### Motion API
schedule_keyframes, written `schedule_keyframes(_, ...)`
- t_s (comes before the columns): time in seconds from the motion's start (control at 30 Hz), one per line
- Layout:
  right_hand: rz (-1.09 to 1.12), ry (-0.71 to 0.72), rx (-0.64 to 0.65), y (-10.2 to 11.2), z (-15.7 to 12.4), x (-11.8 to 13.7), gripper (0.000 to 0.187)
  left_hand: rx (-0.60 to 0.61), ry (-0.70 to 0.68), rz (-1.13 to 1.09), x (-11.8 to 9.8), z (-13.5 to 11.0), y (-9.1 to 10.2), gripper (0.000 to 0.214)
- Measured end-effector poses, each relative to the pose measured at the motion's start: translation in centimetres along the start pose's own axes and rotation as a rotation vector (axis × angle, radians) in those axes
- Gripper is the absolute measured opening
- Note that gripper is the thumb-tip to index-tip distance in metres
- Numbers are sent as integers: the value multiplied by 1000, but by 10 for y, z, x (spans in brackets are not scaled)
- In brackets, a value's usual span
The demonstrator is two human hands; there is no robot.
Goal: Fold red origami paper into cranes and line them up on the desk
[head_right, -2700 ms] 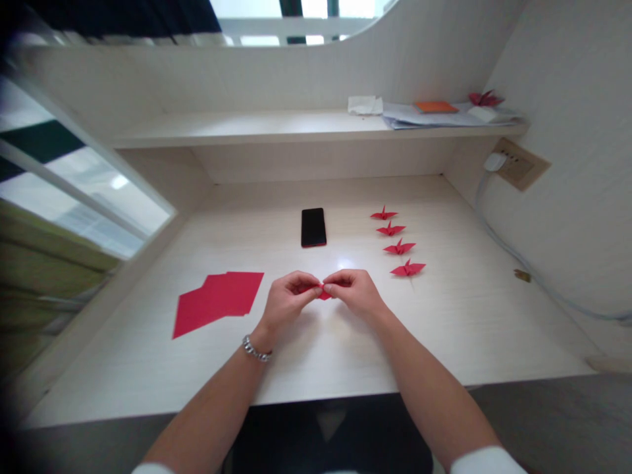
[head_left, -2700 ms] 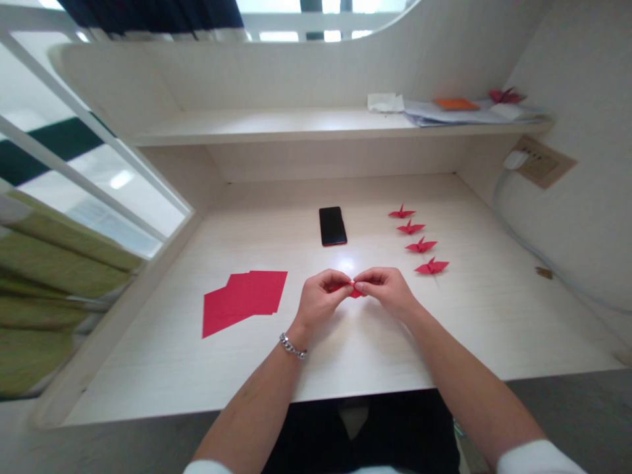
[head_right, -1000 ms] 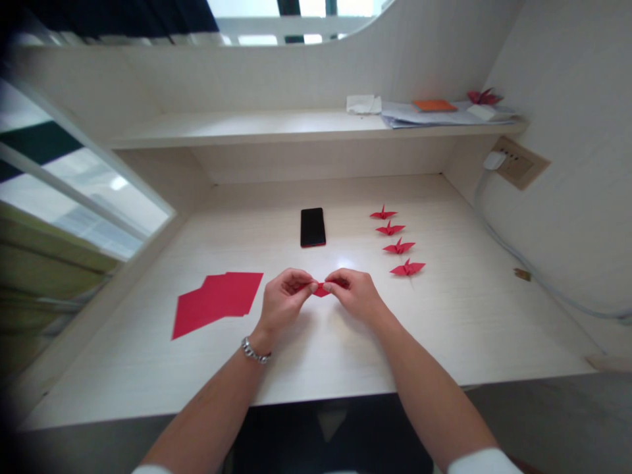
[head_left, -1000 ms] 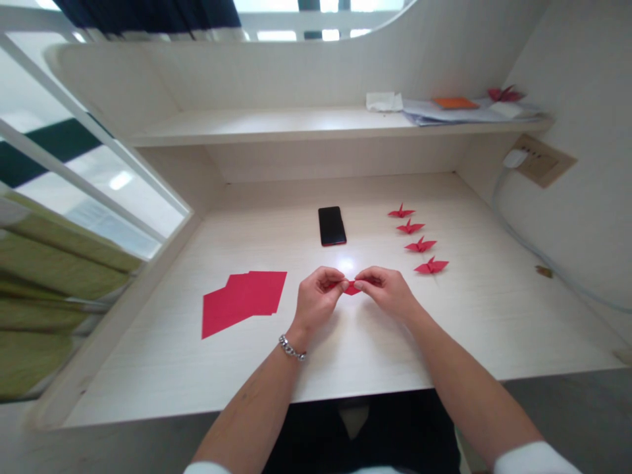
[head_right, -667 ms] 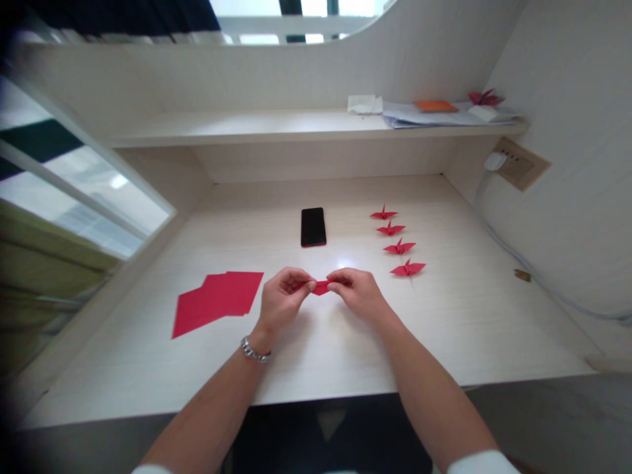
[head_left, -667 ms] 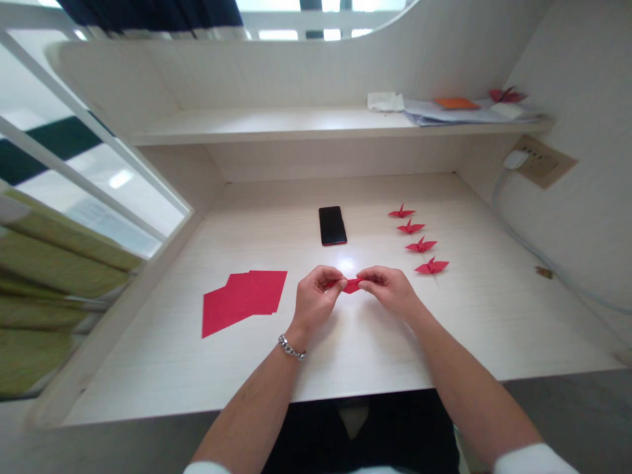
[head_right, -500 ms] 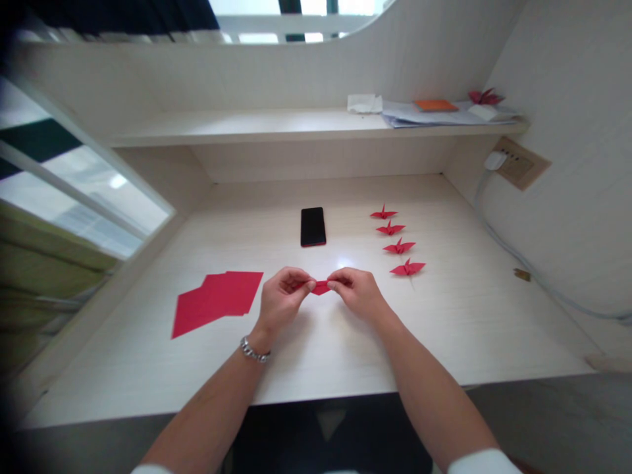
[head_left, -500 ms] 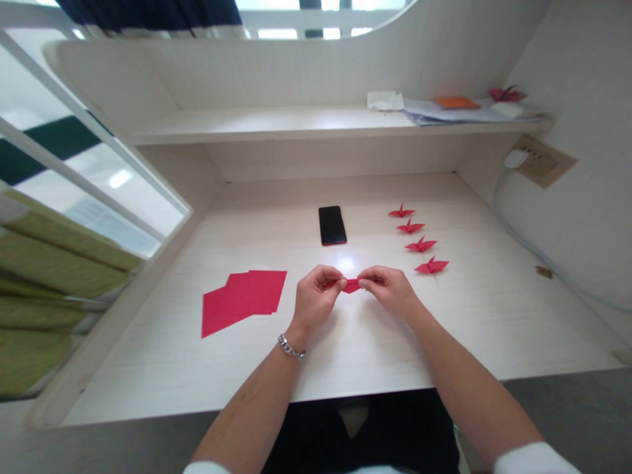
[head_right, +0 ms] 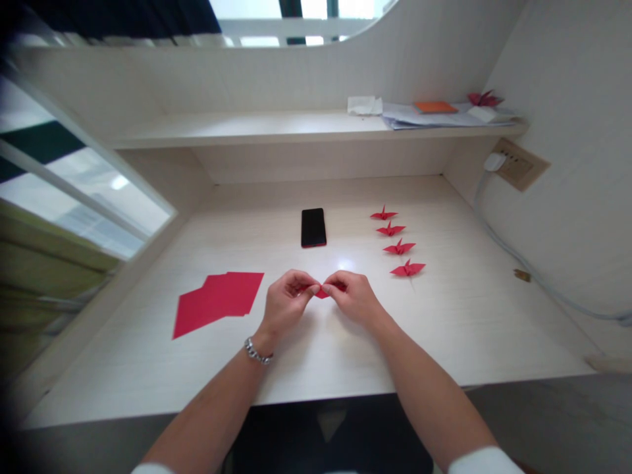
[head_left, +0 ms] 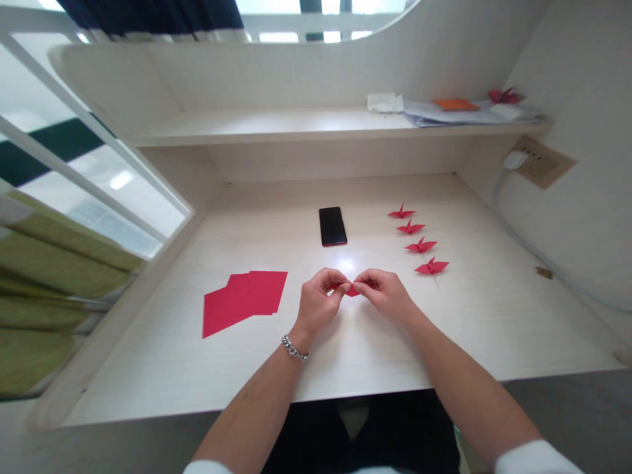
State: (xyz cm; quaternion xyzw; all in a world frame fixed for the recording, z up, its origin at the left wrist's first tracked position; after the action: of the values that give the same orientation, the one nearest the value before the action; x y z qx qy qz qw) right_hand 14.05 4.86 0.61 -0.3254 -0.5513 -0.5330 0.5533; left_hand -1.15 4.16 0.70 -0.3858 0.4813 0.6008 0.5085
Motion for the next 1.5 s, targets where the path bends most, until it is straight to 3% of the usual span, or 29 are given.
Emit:
schedule_keyframes(0.17, -62, 13, -6, -3, -1, 5, 13, 5, -2, 26, 0, -2, -1, 14)
schedule_keyframes(0.53, -66, -96, 11, 4, 2, -10, 14, -22, 84, 3, 14, 1, 0, 20)
schedule_keyframes(1.0, -205, -35, -42, 10, 4, -8, 13, 8, 131, -75, 17, 5, -1, 17)
schedule_keyframes(1.27, -91, -57, 81, -7, 2, -11, 16, 48, 106, -38, 16, 3, -3, 24)
schedule_keyframes(1.4, 71, -76, -19, -1, 5, -14, 18, 18, 154, -171, 18, 4, -6, 48)
schedule_keyframes(1.5, 205, -92, -104, 3, 7, -20, 20, 80, 188, -231, 20, 4, -14, 61)
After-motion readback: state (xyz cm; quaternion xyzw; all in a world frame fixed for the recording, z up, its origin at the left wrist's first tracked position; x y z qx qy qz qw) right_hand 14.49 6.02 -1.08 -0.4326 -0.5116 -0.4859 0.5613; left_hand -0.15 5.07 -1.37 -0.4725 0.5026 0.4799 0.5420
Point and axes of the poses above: each hand's wrist, its own z-axis towards the middle knuckle, its own y-axis out of the back of the hand, x = y × z, the point moved 8 cm from there along z, towards the middle knuckle, and after that the axes turned 8 degrees about z, right-handed, at the moved point
